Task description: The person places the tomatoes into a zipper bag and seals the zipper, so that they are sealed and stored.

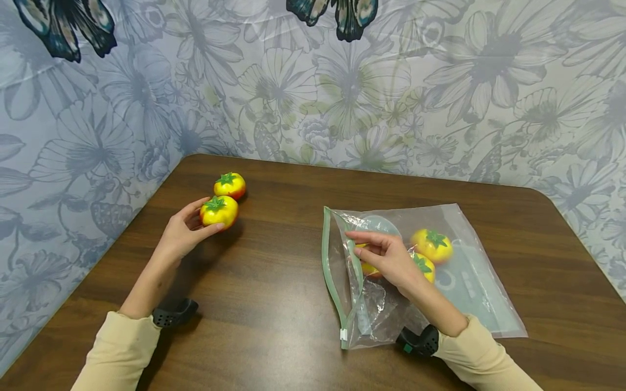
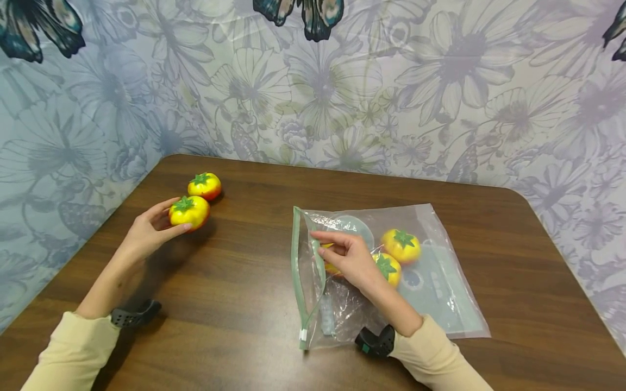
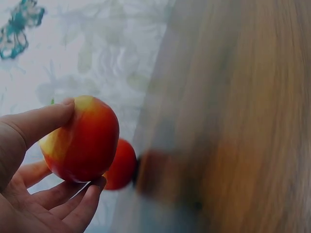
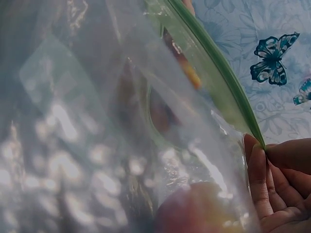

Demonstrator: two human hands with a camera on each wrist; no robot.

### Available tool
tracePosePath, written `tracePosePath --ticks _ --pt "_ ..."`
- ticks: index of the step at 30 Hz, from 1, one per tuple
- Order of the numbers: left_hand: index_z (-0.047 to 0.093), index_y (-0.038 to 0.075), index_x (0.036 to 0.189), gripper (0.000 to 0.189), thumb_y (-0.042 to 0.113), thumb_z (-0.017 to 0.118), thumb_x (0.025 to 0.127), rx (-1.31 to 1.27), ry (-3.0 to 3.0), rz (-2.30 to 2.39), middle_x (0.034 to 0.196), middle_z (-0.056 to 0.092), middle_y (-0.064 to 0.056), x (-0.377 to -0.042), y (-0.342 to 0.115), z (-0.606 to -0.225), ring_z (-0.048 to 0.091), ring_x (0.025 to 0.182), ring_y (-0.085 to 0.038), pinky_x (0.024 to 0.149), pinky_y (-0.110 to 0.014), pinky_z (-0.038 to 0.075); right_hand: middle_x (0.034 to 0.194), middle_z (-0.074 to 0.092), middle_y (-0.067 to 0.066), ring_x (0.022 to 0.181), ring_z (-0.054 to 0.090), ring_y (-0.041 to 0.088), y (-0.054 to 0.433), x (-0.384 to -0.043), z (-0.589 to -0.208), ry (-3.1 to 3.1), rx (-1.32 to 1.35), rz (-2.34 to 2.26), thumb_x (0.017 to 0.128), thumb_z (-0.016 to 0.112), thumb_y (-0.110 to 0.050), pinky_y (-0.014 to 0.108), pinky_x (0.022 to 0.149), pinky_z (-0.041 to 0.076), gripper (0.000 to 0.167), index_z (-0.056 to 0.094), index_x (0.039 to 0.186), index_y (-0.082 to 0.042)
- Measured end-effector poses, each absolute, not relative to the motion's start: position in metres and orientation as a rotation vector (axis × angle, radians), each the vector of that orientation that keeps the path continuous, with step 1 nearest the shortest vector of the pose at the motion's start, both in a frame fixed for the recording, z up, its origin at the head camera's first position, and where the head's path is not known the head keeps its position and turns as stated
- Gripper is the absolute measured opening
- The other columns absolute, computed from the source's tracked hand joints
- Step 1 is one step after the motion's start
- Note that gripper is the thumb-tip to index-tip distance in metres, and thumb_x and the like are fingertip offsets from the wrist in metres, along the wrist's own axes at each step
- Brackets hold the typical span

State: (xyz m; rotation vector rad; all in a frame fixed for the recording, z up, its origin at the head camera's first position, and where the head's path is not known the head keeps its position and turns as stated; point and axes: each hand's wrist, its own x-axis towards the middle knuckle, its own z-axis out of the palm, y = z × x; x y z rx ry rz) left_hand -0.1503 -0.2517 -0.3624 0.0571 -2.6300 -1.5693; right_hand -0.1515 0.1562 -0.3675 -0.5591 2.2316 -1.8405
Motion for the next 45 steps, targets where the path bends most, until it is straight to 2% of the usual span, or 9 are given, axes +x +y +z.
tracePosePath --ticks 3,7,13,24,33,45 --pt "0.031 0.002 0.145 0.073 0.015 0.071 0.085 -0.011 -2.631 -1.566 0.138 0.039 -0.024 -0.149 -0.242 -0.357 0.043 0.119 -0.037 0.097 -0.041 0.039 0.109 0.064 0.017 0.078 0.062 0.011 0.156 -0.151 -0.369 2.231 -0.567 -1.842 0.088 0.064 -0.002 0.035 0.059 0.054 0.033 0.06 0.12 0.005" --pt "0.035 0.002 0.143 0.071 0.011 0.072 0.083 -0.124 -2.615 -1.571 0.135 0.042 -0.022 -0.146 -0.225 -0.35 0.046 0.116 -0.036 0.092 -0.035 0.044 0.108 0.064 0.017 0.078 0.062 0.011 0.157 -0.151 -0.37 2.238 -0.575 -1.838 0.088 0.063 -0.002 0.034 0.059 0.054 0.033 0.06 0.12 0.004" --pt "0.039 0.003 0.141 0.069 0.01 0.074 0.082 -0.231 -2.598 -1.62 0.135 0.043 -0.019 -0.143 -0.204 -0.343 0.048 0.115 -0.035 0.093 -0.042 0.042 0.107 0.064 0.017 0.077 0.062 0.01 0.158 -0.15 -0.37 2.236 -0.572 -1.841 0.088 0.063 -0.001 0.033 0.059 0.054 0.032 0.06 0.12 0.005" --pt "0.043 0.006 0.139 0.068 0.011 0.076 0.079 -0.361 -2.601 -1.746 0.131 0.048 -0.016 -0.145 -0.168 -0.35 0.05 0.114 -0.033 0.091 -0.038 0.044 0.105 0.065 0.017 0.073 0.061 0.01 0.158 -0.149 -0.37 2.239 -0.556 -1.831 0.088 0.063 -0.003 0.035 0.057 0.054 0.033 0.06 0.12 0.004" --pt "0.046 0.007 0.137 0.068 0.008 0.077 0.077 -0.442 -2.62 -1.746 0.13 0.049 -0.015 -0.147 -0.141 -0.362 0.052 0.113 -0.032 0.09 -0.041 0.045 0.111 0.063 0.017 0.08 0.063 0.011 0.158 -0.15 -0.369 2.238 -0.566 -1.839 0.088 0.063 -0.002 0.039 0.06 0.055 0.033 0.06 0.12 0.004" --pt "0.046 0.006 0.137 0.069 0.006 0.078 0.076 -0.587 -2.671 -1.706 0.133 0.048 -0.014 -0.143 -0.118 -0.373 0.054 0.11 -0.03 0.089 -0.038 0.047 0.109 0.064 0.017 0.078 0.062 0.012 0.159 -0.149 -0.369 2.248 -0.567 -1.835 0.088 0.063 -0.002 0.033 0.058 0.054 0.033 0.06 0.121 0.004"
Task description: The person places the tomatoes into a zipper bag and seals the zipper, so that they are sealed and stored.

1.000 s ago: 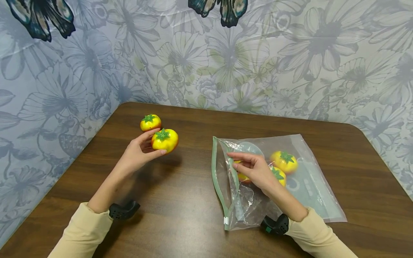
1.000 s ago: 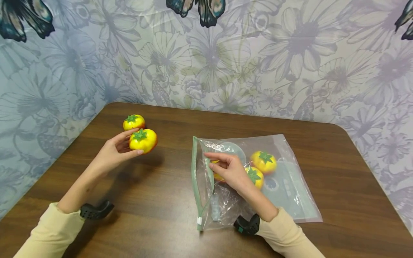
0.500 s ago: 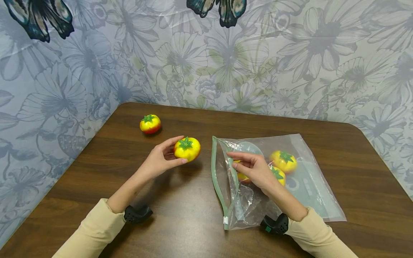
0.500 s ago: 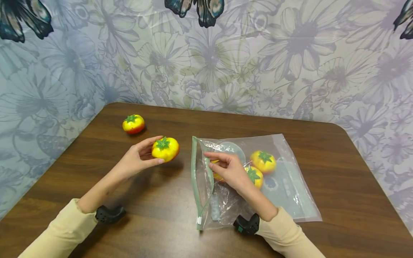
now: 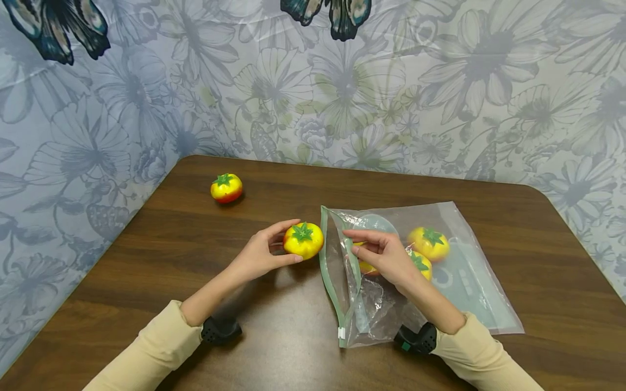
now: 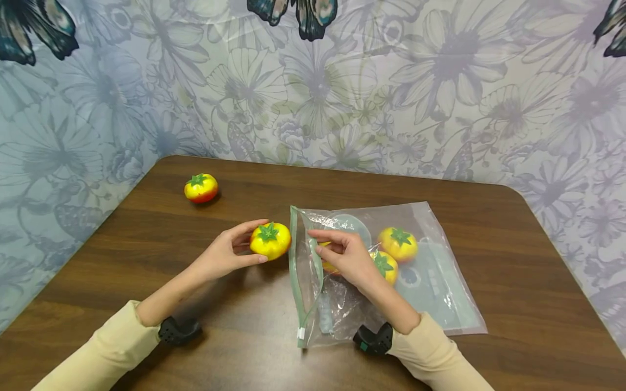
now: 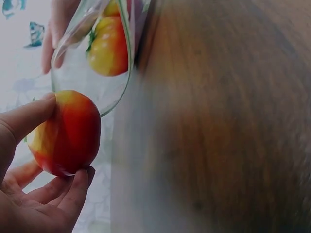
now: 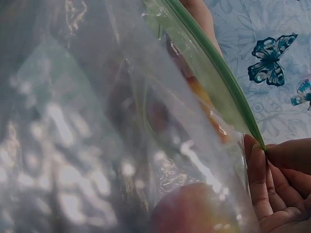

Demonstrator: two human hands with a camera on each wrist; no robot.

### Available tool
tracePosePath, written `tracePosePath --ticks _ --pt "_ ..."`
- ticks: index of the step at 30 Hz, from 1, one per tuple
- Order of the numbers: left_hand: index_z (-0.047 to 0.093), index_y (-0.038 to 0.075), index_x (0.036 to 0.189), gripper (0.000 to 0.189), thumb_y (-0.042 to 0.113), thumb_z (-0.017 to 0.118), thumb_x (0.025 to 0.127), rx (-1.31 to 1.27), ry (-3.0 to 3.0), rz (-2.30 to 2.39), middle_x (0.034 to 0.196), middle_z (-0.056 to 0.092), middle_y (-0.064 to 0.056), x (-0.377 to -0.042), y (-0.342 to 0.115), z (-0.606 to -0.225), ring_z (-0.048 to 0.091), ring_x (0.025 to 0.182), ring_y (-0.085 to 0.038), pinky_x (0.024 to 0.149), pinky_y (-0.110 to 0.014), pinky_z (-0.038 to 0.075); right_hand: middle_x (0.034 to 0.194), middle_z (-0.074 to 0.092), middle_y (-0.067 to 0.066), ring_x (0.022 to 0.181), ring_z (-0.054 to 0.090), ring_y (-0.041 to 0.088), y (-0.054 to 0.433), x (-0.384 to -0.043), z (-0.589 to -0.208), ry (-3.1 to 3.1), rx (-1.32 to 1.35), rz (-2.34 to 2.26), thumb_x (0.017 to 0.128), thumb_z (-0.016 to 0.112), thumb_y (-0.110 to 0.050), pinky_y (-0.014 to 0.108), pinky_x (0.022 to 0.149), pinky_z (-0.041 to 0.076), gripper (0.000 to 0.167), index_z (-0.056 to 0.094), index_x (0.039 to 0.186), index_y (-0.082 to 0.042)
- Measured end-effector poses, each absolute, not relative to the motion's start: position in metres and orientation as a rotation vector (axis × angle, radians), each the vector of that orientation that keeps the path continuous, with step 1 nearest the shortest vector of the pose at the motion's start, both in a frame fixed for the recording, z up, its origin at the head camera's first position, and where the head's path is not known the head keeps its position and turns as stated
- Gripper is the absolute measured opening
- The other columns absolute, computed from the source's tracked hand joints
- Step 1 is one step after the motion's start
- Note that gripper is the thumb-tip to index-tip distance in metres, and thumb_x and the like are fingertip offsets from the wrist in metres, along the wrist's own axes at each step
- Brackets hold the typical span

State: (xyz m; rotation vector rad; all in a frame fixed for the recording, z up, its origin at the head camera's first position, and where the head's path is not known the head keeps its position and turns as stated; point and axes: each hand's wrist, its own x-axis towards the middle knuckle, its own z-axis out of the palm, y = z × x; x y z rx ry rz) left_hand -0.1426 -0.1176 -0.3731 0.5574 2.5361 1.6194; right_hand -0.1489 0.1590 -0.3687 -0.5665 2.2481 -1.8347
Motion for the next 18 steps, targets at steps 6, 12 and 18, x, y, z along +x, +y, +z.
tracePosePath --ticks 6,12,18 --pt "0.046 0.005 0.136 0.069 0.006 0.079 0.076 0.622 2.534 1.607 0.132 0.049 -0.013 -0.14 -0.11 -0.38 0.055 0.108 -0.03 0.087 -0.038 0.048 0.111 0.063 0.017 0.078 0.062 0.012 0.158 -0.148 -0.369 2.241 -0.574 -1.842 0.088 0.063 -0.002 0.033 0.058 0.054 0.033 0.06 0.121 0.005" --pt "0.045 0.003 0.137 0.07 0.004 0.078 0.076 0.668 2.515 1.604 0.133 0.048 -0.015 -0.136 -0.104 -0.383 0.054 0.109 -0.032 0.087 -0.041 0.048 0.113 0.062 0.017 0.077 0.062 0.012 0.156 -0.145 -0.369 2.251 -0.566 -1.838 0.089 0.062 -0.001 0.037 0.059 0.054 0.032 0.06 0.12 0.004" --pt "0.046 -0.005 0.133 0.066 -0.001 0.077 0.075 0.72 2.533 1.573 0.126 0.049 -0.022 -0.123 -0.095 -0.368 0.053 0.107 -0.039 0.086 -0.047 0.047 0.115 0.062 0.017 0.078 0.062 0.013 0.154 -0.142 -0.37 2.253 -0.562 -1.839 0.089 0.062 -0.002 0.039 0.06 0.055 0.032 0.06 0.12 0.004"
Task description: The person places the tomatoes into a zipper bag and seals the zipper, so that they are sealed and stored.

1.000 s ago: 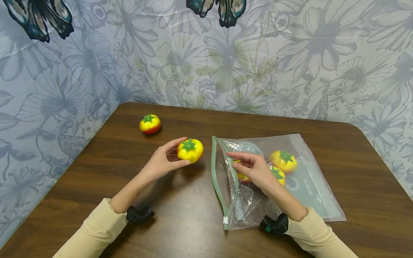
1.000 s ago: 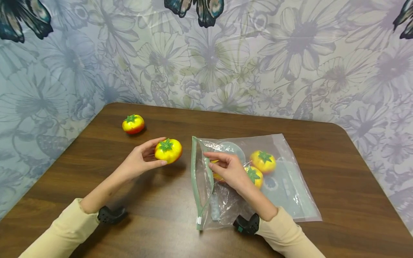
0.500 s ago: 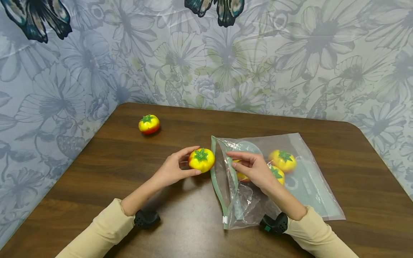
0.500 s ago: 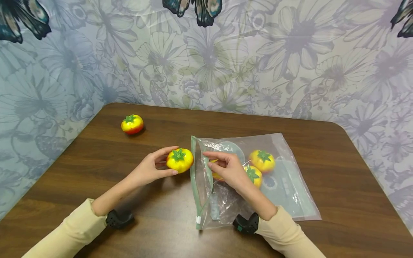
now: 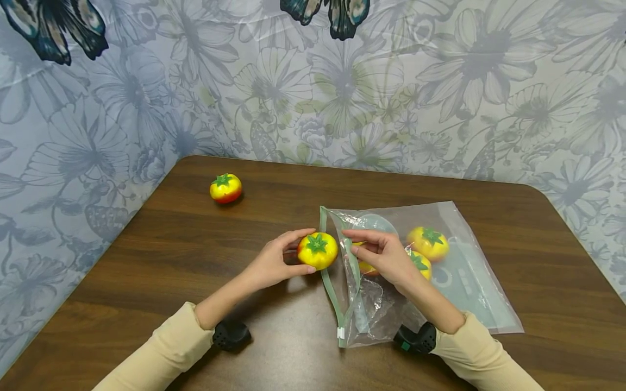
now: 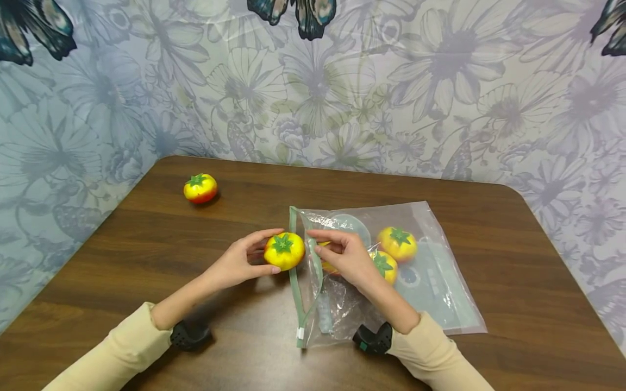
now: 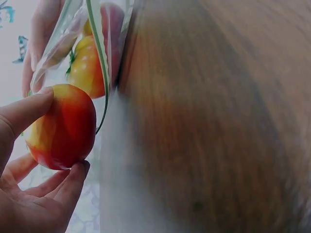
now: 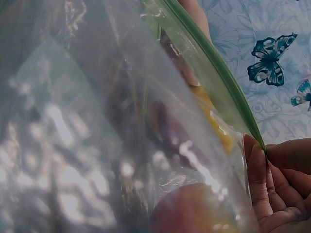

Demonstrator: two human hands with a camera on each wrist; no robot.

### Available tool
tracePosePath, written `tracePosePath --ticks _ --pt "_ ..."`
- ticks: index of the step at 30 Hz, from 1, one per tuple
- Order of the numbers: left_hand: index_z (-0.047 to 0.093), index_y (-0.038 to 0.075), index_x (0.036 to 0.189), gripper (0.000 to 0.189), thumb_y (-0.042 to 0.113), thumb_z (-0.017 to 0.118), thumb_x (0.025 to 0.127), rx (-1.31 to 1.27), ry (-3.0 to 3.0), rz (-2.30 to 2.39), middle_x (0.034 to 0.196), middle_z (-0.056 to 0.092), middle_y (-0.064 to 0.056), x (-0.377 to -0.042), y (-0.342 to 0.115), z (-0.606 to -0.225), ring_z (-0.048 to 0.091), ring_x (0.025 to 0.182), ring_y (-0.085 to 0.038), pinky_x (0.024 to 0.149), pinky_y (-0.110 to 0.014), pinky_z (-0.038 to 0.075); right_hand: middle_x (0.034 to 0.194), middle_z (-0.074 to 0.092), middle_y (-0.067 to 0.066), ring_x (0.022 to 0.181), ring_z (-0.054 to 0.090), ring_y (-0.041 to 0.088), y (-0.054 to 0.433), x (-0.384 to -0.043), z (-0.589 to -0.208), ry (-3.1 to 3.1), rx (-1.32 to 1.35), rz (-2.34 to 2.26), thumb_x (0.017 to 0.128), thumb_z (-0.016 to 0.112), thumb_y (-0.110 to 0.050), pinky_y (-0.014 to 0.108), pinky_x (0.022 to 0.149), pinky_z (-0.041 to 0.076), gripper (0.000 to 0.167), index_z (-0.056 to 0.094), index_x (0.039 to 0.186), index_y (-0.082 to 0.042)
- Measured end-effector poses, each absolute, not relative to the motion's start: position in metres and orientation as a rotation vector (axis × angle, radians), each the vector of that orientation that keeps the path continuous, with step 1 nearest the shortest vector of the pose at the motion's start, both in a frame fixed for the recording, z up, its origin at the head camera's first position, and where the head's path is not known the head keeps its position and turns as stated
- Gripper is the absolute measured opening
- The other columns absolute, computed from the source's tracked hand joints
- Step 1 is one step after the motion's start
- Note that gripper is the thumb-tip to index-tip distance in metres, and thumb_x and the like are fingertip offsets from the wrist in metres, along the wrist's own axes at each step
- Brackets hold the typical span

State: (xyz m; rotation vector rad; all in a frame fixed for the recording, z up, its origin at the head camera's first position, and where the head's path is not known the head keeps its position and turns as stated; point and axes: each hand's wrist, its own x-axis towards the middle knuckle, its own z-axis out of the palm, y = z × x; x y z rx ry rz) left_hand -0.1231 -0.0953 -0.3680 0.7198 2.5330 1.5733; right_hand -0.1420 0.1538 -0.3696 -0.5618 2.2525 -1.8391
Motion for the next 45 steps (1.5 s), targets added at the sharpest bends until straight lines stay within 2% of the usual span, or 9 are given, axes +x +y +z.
tracePosePath --ticks 4,8,18,25,29,32,38,45 --pt "0.049 0.002 0.133 0.067 0.007 0.08 0.074 0.77 2.57 1.528 0.12 0.051 -0.017 -0.128 -0.094 -0.382 0.055 0.106 -0.034 0.085 -0.04 0.049 0.115 0.062 0.017 0.077 0.062 0.013 0.154 -0.142 -0.37 2.251 -0.562 -1.836 0.089 0.062 -0.003 0.036 0.059 0.054 0.032 0.06 0.121 0.004" --pt "0.05 0.008 0.134 0.068 0.015 0.081 0.074 0.785 2.58 1.474 0.121 0.053 -0.01 -0.132 -0.093 -0.393 0.054 0.107 -0.026 0.088 -0.037 0.047 0.113 0.062 0.017 0.075 0.061 0.013 0.154 -0.142 -0.369 2.248 -0.556 -1.831 0.089 0.062 -0.003 0.034 0.058 0.054 0.032 0.06 0.121 0.004" --pt "0.05 0.011 0.135 0.069 0.019 0.081 0.074 0.845 2.623 1.333 0.122 0.055 -0.007 -0.132 -0.086 -0.393 0.053 0.101 -0.02 0.079 -0.031 0.049 0.114 0.062 0.016 0.078 0.062 0.014 0.153 -0.142 -0.369 2.238 -0.532 -1.82 0.09 0.063 -0.006 0.032 0.059 0.054 0.034 0.06 0.122 0.002" --pt "0.048 0.011 0.136 0.07 0.019 0.081 0.075 0.849 2.612 1.309 0.124 0.054 -0.008 -0.132 -0.083 -0.394 0.053 0.103 -0.02 0.08 -0.03 0.049 0.103 0.065 0.017 0.07 0.06 0.013 0.153 -0.141 -0.37 2.219 -0.529 -1.838 0.09 0.063 -0.005 0.031 0.057 0.054 0.034 0.06 0.122 0.002" --pt "0.046 0.008 0.137 0.072 0.018 0.081 0.075 0.859 2.594 1.356 0.127 0.052 -0.01 -0.131 -0.085 -0.393 0.053 0.106 -0.022 0.083 -0.033 0.049 0.105 0.065 0.017 0.071 0.061 0.013 0.153 -0.141 -0.371 2.215 -0.539 -1.844 0.09 0.063 -0.005 0.031 0.058 0.054 0.034 0.059 0.122 0.003" --pt "0.05 0.006 0.133 0.066 0.015 0.08 0.075 0.841 2.607 1.438 0.123 0.055 -0.009 -0.129 -0.09 -0.391 0.055 0.104 -0.023 0.084 -0.035 0.049 0.107 0.064 0.017 0.072 0.062 0.013 0.153 -0.141 -0.37 2.212 -0.545 -1.849 0.089 0.062 -0.004 0.031 0.058 0.054 0.033 0.059 0.122 0.004" --pt "0.061 0.006 0.117 0.043 0.007 0.077 0.077 0.76 2.63 1.546 0.104 0.063 -0.005 -0.121 -0.097 -0.389 0.062 0.09 -0.019 0.078 -0.031 0.051 0.111 0.063 0.018 0.075 0.063 0.012 0.152 -0.142 -0.369 2.214 -0.557 -1.858 0.089 0.062 -0.001 0.031 0.06 0.054 0.032 0.06 0.121 0.004" --pt "0.063 0.007 0.112 0.039 0.005 0.078 0.076 0.759 2.667 1.521 0.099 0.061 -0.004 -0.12 -0.093 -0.392 0.063 0.084 -0.017 0.073 -0.026 0.052 0.111 0.063 0.018 0.074 0.062 0.013 0.153 -0.141 -0.369 2.209 -0.544 -1.858 0.089 0.062 -0.003 0.032 0.059 0.055 0.033 0.059 0.122 0.004"
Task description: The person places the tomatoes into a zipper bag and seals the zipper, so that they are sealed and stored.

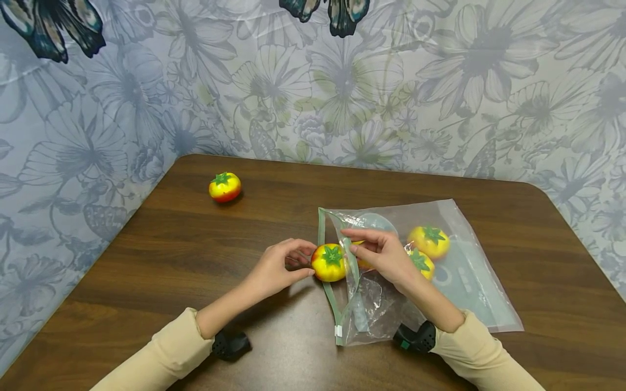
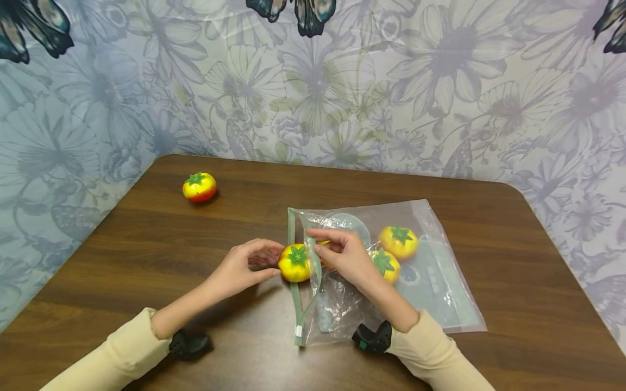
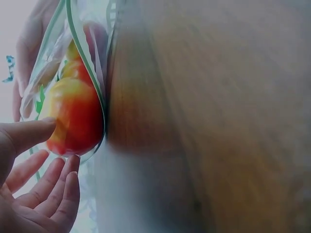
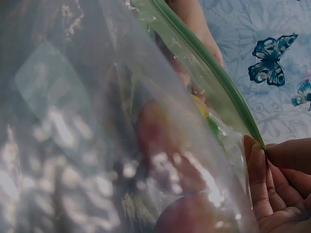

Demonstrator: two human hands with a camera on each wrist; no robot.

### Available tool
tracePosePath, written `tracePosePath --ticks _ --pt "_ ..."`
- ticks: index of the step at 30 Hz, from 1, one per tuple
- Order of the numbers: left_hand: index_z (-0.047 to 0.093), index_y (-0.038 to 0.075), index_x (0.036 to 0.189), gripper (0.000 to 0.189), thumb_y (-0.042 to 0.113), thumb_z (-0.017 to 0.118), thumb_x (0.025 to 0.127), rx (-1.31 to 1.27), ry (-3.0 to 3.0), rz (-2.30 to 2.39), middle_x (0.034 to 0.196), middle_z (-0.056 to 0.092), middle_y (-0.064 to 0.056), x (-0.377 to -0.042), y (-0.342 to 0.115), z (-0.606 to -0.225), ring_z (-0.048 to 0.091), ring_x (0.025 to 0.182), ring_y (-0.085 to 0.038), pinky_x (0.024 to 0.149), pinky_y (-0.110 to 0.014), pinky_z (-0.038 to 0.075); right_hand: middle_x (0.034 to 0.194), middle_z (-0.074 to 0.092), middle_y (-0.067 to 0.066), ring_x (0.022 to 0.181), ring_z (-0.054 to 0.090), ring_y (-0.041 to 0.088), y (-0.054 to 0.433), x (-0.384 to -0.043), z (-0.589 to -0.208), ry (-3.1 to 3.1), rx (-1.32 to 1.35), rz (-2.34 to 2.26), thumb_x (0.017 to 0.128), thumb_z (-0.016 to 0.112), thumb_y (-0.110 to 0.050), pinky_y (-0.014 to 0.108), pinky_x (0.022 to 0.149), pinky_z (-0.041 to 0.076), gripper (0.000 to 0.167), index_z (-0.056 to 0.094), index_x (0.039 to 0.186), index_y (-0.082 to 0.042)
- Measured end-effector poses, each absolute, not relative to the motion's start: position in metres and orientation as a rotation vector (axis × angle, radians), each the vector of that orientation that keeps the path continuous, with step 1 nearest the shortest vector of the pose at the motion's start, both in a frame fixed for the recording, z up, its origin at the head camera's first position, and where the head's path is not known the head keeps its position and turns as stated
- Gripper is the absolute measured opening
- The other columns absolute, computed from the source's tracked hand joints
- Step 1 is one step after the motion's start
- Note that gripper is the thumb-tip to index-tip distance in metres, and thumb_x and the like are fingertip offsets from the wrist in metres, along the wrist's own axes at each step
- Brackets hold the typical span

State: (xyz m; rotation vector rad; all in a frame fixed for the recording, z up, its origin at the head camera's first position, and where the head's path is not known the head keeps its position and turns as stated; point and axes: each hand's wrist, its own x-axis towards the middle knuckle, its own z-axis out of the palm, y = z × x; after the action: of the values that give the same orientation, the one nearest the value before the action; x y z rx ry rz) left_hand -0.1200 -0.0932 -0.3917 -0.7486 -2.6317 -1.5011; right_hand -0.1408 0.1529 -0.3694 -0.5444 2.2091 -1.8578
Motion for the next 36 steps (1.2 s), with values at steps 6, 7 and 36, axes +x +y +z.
tracePosePath --ticks 6,7,36 --pt "0.062 0.006 0.109 0.038 0.003 0.079 0.075 -0.748 -2.648 -1.479 0.097 0.061 -0.004 -0.124 -0.087 -0.392 0.062 0.083 -0.017 0.072 -0.026 0.052 0.11 0.063 0.018 0.075 0.063 0.014 0.153 -0.141 -0.369 2.221 -0.553 -1.85 0.09 0.062 -0.003 0.031 0.06 0.054 0.033 0.059 0.122 0.004" --pt "0.062 0.006 0.109 0.038 0.003 0.079 0.074 -0.751 -2.651 -1.482 0.097 0.061 -0.004 -0.124 -0.085 -0.392 0.062 0.082 -0.017 0.072 -0.026 0.052 0.11 0.063 0.018 0.075 0.063 0.013 0.153 -0.141 -0.369 2.228 -0.556 -1.849 0.089 0.062 -0.002 0.031 0.061 0.054 0.033 0.059 0.122 0.005" --pt "0.058 -0.004 0.102 0.029 -0.007 0.072 0.077 -0.853 -2.573 -1.92 0.095 0.059 -0.01 -0.14 -0.039 -0.401 0.065 0.083 -0.02 0.071 -0.025 0.053 0.113 0.062 0.017 0.085 0.063 0.015 0.153 -0.142 -0.368 2.228 -0.555 -1.868 0.089 0.061 0.0 0.026 0.072 0.052 0.032 0.06 0.121 0.005"
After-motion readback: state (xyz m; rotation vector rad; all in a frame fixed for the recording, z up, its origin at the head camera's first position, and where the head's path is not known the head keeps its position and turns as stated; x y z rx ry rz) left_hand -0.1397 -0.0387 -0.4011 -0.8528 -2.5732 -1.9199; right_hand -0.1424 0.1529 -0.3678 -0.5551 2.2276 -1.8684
